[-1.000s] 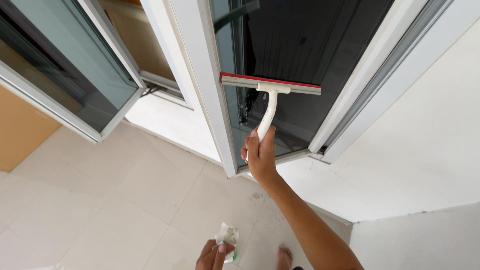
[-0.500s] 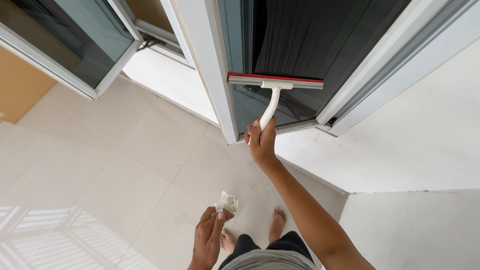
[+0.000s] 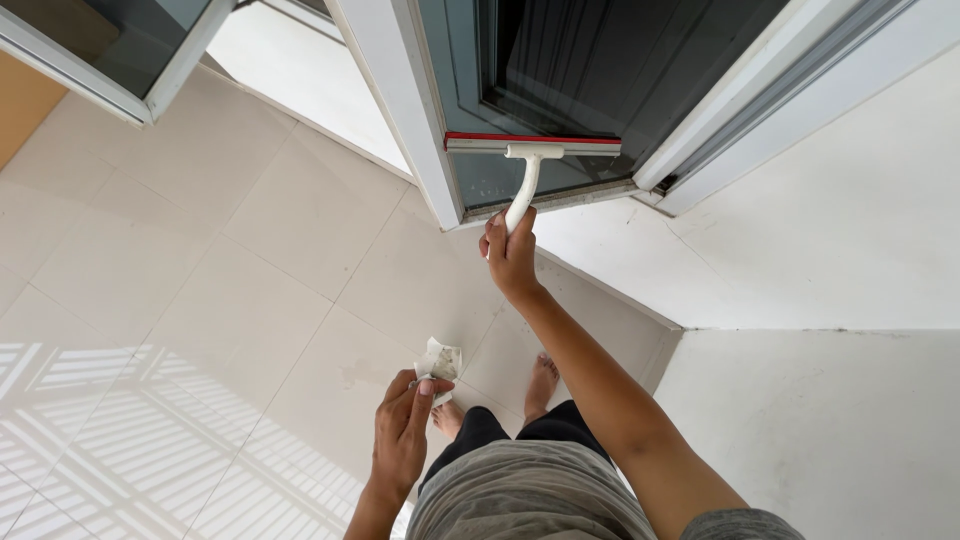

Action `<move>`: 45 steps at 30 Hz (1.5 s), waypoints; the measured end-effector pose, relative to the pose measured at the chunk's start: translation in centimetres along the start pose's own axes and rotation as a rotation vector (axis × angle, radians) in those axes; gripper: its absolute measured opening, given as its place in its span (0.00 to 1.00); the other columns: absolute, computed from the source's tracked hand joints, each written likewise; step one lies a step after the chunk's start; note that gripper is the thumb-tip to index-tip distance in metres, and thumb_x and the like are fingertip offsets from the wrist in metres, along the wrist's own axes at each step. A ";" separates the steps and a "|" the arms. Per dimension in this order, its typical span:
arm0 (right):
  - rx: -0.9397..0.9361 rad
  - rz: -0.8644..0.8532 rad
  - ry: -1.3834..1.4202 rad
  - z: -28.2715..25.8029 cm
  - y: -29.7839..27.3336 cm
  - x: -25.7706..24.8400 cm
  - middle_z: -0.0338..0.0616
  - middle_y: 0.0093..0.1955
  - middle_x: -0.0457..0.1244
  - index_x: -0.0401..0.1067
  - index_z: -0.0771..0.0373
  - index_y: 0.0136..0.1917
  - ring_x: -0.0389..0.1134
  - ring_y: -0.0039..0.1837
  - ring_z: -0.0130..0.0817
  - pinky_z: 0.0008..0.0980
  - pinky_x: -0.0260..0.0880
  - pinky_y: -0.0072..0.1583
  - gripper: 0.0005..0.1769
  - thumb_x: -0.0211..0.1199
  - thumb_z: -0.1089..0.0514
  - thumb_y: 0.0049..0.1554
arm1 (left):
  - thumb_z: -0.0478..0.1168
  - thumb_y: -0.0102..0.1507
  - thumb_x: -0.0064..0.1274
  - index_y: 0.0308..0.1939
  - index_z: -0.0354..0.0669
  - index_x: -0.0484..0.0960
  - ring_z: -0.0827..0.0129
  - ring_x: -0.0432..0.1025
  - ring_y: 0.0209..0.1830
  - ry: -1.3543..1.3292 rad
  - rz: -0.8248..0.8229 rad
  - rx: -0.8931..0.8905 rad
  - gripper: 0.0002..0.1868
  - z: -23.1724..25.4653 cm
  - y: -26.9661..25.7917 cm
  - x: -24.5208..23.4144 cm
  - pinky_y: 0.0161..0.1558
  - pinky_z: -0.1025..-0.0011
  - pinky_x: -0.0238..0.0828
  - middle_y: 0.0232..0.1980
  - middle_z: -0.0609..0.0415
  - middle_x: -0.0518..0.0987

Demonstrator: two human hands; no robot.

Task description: Cleaning a glass window using a spray bottle and a squeegee.

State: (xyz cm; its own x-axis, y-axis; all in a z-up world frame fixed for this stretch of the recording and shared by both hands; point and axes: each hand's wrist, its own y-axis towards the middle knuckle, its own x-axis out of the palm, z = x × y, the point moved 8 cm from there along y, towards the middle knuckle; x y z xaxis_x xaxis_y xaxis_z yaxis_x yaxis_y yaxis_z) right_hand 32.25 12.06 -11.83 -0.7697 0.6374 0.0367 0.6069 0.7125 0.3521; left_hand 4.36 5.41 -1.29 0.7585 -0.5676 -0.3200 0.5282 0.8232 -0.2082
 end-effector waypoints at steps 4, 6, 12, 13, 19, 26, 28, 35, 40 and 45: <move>0.058 -0.005 -0.010 1.9 -0.9 -0.3 0.43 0.42 0.57 0.49 0.65 0.58 0.60 0.38 0.24 0.28 0.68 0.35 0.07 0.44 0.63 0.68 | 0.50 0.72 0.35 0.39 0.35 0.88 0.63 0.71 0.32 0.039 0.002 -0.034 0.28 0.0 -0.4 0.1 0.35 0.65 0.67 0.38 0.49 0.80; 0.091 -0.005 -0.001 2.6 -1.4 -0.3 0.43 0.42 0.57 0.49 0.65 0.57 0.59 0.37 0.24 0.28 0.67 0.35 0.07 0.44 0.63 0.68 | 0.50 0.72 0.35 0.39 0.35 0.88 0.63 0.70 0.32 0.042 0.003 -0.019 0.28 -0.3 -0.5 0.2 0.36 0.65 0.67 0.37 0.49 0.80; 0.132 -0.005 0.001 4.9 -2.6 -0.5 0.44 0.42 0.57 0.48 0.64 0.56 0.59 0.36 0.25 0.29 0.66 0.36 0.07 0.44 0.63 0.69 | 0.49 0.73 0.34 0.39 0.35 0.88 0.62 0.70 0.33 0.044 -0.004 -0.026 0.28 -0.4 -0.8 0.7 0.37 0.64 0.67 0.38 0.49 0.80; 0.138 -0.010 -0.021 5.3 -2.7 -0.6 0.43 0.41 0.57 0.48 0.64 0.56 0.60 0.36 0.25 0.29 0.66 0.35 0.07 0.45 0.63 0.69 | 0.49 0.73 0.34 0.39 0.34 0.87 0.62 0.71 0.35 0.031 -0.006 -0.007 0.28 -0.1 -0.8 0.7 0.38 0.65 0.68 0.40 0.49 0.80; 0.167 -0.020 -0.053 6.7 -3.7 -0.9 0.43 0.41 0.59 0.48 0.65 0.57 0.62 0.36 0.26 0.29 0.68 0.36 0.09 0.46 0.62 0.69 | 0.48 0.73 0.34 0.39 0.35 0.87 0.60 0.72 0.38 0.056 -0.001 0.004 0.27 0.1 -1.0 0.9 0.42 0.64 0.69 0.40 0.48 0.81; 0.197 -0.035 -0.158 8.2 -4.8 -1.9 0.44 0.40 0.60 0.47 0.66 0.57 0.64 0.34 0.27 0.29 0.66 0.35 0.10 0.46 0.61 0.69 | 0.48 0.73 0.34 0.38 0.36 0.88 0.59 0.74 0.41 0.051 -0.004 -0.020 0.28 -0.3 -0.9 1.3 0.44 0.63 0.70 0.40 0.47 0.82; 0.219 -0.059 -0.207 8.6 -5.1 -2.2 0.44 0.40 0.61 0.47 0.66 0.58 0.64 0.34 0.27 0.29 0.66 0.34 0.11 0.46 0.61 0.70 | 0.48 0.73 0.34 0.39 0.35 0.88 0.58 0.75 0.42 0.023 -0.005 -0.039 0.28 -0.4 -0.9 1.4 0.45 0.63 0.72 0.43 0.47 0.82; 0.264 -0.079 -0.301 9.7 -6.2 -3.1 0.42 0.33 0.60 0.46 0.68 0.59 0.64 0.30 0.28 0.29 0.63 0.31 0.12 0.45 0.60 0.70 | 0.49 0.73 0.34 0.40 0.33 0.87 0.58 0.76 0.43 0.033 0.000 -0.068 0.28 -1.4 -0.8 1.5 0.46 0.62 0.72 0.43 0.46 0.82; 0.295 -0.104 -0.355 10.1 -6.7 -3.6 0.42 0.29 0.59 0.46 0.69 0.59 0.63 0.28 0.29 0.31 0.62 0.30 0.12 0.45 0.59 0.70 | 0.49 0.73 0.34 0.40 0.33 0.87 0.58 0.76 0.44 0.022 0.000 -0.051 0.28 -1.6 -0.6 1.6 0.48 0.62 0.73 0.43 0.46 0.82; 0.255 -0.096 -0.469 11.1 -7.0 -4.6 0.46 0.30 0.61 0.48 0.71 0.59 0.67 0.29 0.35 0.32 0.64 0.30 0.13 0.47 0.60 0.69 | 0.49 0.74 0.33 0.40 0.34 0.88 0.57 0.75 0.43 0.047 -0.005 -0.053 0.29 -1.5 -0.5 1.7 0.47 0.62 0.72 0.42 0.45 0.82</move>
State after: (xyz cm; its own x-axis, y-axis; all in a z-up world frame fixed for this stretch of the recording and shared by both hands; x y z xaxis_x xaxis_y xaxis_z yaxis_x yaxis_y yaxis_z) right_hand 33.77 7.40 -24.83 -0.6880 0.5872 -0.4264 0.6122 0.7852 0.0934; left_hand 4.84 4.07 -3.13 0.7366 -0.5714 -0.3618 0.5098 0.8206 -0.2581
